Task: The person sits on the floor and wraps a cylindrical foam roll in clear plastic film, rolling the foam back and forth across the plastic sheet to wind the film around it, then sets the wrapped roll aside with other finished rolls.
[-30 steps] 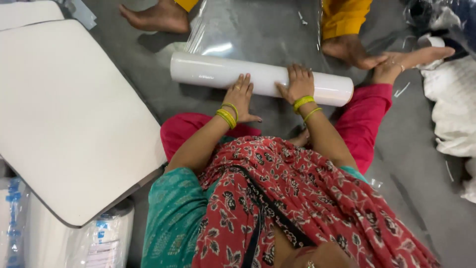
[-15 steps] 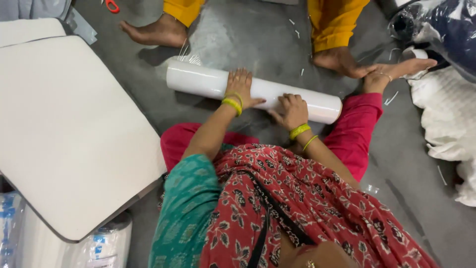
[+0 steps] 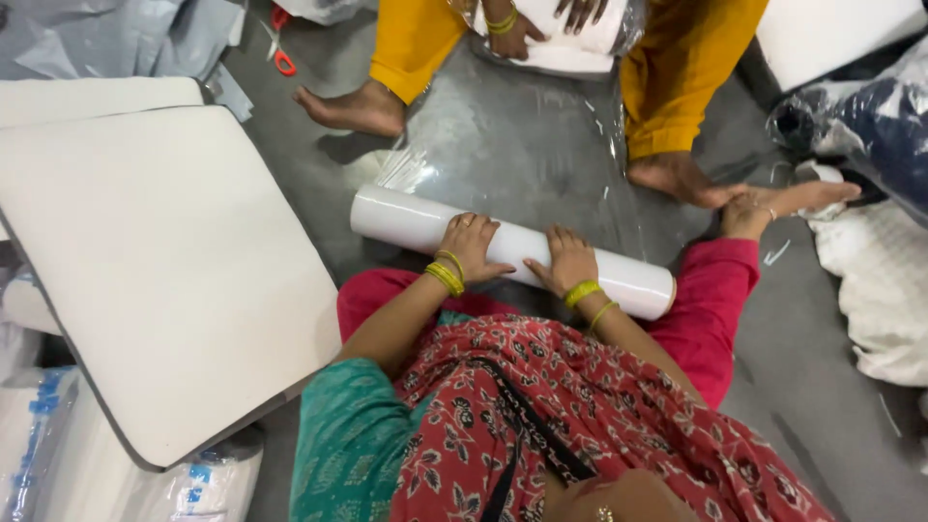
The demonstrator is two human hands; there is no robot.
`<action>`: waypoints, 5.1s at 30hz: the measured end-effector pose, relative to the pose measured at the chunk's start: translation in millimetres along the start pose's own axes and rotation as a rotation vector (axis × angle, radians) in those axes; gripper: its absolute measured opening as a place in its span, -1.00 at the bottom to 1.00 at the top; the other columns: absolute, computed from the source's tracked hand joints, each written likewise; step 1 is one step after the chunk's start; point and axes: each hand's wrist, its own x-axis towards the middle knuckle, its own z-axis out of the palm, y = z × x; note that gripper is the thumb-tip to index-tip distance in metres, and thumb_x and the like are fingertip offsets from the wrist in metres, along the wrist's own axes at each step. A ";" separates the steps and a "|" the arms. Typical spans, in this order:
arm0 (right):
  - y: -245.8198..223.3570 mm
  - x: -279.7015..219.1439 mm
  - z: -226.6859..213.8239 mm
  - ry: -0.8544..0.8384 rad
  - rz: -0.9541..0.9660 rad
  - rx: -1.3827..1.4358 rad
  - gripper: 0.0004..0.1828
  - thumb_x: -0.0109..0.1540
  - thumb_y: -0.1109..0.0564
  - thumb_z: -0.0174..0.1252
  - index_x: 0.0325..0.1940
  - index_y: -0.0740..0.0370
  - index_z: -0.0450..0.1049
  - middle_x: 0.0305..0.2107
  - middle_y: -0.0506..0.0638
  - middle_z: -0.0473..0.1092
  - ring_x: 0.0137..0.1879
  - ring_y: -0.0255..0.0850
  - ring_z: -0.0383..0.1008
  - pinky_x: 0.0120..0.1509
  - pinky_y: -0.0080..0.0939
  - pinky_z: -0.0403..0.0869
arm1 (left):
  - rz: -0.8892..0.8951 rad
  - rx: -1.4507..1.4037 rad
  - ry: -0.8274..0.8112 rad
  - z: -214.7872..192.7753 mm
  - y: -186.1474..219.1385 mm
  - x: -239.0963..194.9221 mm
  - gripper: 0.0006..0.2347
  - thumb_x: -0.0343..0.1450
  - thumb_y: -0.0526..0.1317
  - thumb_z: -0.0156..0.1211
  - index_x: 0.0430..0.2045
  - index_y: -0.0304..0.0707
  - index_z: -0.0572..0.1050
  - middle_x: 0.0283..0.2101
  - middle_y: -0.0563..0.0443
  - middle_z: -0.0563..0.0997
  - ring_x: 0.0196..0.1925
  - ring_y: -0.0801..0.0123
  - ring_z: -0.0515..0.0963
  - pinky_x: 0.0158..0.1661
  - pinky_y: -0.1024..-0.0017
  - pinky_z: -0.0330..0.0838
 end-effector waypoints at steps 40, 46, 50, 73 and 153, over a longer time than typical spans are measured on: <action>-8.1 12.3 -26.4 -0.214 -0.014 0.029 0.25 -0.04 -0.66 0.20 0.46 0.22 0.20 0.37 0.18 0.21 0.51 0.05 0.14 0.47 0.03 0.24 | -0.066 -0.025 0.354 46.9 -12.9 25.0 -0.14 0.24 0.43 0.14 0.26 -0.29 0.36 0.34 -0.16 0.39 0.45 -0.01 0.24 0.42 -0.10 -0.16; -8.1 12.9 -24.9 -0.178 -0.019 0.049 0.21 -0.05 -0.65 0.22 0.43 0.20 0.25 0.34 0.18 0.25 0.46 0.04 0.23 0.45 0.02 0.26 | -0.061 -0.029 0.347 50.8 -14.5 26.0 -0.13 0.22 0.44 0.15 0.25 -0.30 0.36 0.33 -0.16 0.40 0.43 -0.02 0.25 0.40 -0.12 -0.16; -6.8 10.8 -22.9 -0.189 -0.016 0.048 0.22 -0.05 -0.66 0.21 0.43 0.20 0.25 0.34 0.21 0.25 0.46 0.07 0.24 0.47 0.02 0.25 | -0.059 -0.033 0.345 52.1 -14.1 25.8 -0.14 0.23 0.43 0.14 0.26 -0.29 0.36 0.35 -0.16 0.40 0.45 0.00 0.24 0.42 -0.10 -0.17; -10.0 11.0 -26.7 -0.212 -0.007 0.033 0.25 -0.06 -0.67 0.20 0.46 0.19 0.22 0.36 0.20 0.21 0.46 0.06 0.22 0.47 -0.01 0.24 | -0.081 -0.049 0.290 48.7 -13.2 25.9 -0.14 0.23 0.41 0.17 0.27 -0.28 0.34 0.35 -0.13 0.36 0.47 0.00 0.19 0.41 -0.09 -0.22; -9.5 5.3 -28.0 -0.169 -0.025 0.065 0.16 -0.04 -0.65 0.23 0.38 0.18 0.33 0.29 0.20 0.34 0.25 0.13 0.44 0.33 0.09 0.36 | -0.109 -0.011 0.238 42.5 -10.3 22.0 -0.11 0.25 0.44 0.12 0.32 -0.28 0.27 0.40 -0.14 0.28 0.49 0.00 0.13 0.41 -0.07 -0.27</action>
